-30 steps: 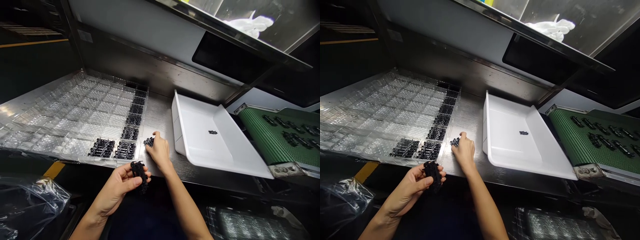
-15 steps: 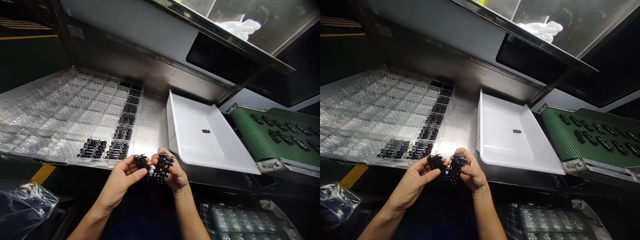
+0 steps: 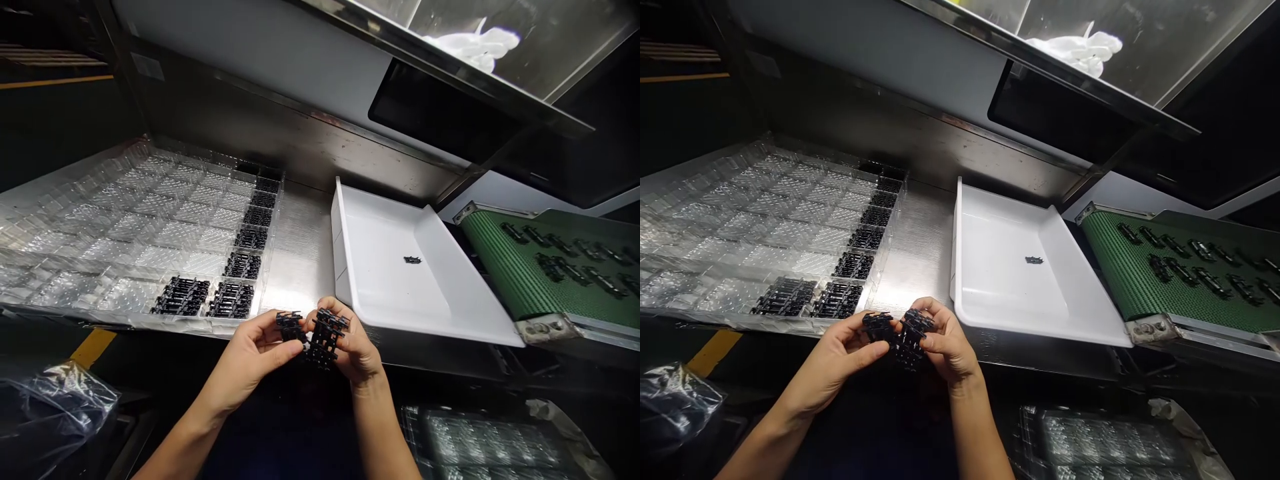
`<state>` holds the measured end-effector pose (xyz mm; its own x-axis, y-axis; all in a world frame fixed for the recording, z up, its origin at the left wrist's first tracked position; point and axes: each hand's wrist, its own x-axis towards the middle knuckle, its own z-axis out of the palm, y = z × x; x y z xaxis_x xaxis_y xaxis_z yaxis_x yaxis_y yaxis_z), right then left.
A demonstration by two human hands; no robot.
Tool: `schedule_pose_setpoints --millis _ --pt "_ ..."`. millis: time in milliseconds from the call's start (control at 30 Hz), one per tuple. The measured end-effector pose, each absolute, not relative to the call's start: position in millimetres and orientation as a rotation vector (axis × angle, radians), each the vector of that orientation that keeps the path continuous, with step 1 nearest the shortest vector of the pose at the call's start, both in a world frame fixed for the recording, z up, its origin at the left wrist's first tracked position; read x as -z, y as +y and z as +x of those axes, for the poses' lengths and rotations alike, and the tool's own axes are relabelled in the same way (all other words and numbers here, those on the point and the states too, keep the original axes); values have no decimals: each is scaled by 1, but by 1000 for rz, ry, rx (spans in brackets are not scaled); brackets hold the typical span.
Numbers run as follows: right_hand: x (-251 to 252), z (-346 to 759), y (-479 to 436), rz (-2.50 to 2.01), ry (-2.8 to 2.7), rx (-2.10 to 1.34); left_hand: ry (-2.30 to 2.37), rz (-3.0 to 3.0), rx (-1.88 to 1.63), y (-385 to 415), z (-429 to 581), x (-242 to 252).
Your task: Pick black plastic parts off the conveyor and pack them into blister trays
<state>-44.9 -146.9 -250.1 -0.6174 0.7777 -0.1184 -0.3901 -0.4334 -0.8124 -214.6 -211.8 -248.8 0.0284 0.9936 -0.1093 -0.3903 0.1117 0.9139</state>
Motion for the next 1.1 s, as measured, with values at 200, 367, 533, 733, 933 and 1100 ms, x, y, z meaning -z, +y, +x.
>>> schedule_pose_setpoints --millis 200,367,533,733,933,1100 --pt "241 -45 -146 -593 -1003 -2148 967 881 -1268 -210 -216 252" --pt "239 -48 -147 -601 -1030 -2142 961 881 -1278 -210 -216 254" --pt "241 -50 -146 -624 -1040 -2142 937 885 -1272 -209 -217 256" --pt "244 -52 -142 -648 -993 -2184 846 752 -1260 -209 -214 260" --pt "249 -53 -143 -792 -1045 -1971 850 716 -1298 -207 -214 264" --pt "247 -57 -152 -943 -1332 -1637 980 759 -1394 -207 -216 267"
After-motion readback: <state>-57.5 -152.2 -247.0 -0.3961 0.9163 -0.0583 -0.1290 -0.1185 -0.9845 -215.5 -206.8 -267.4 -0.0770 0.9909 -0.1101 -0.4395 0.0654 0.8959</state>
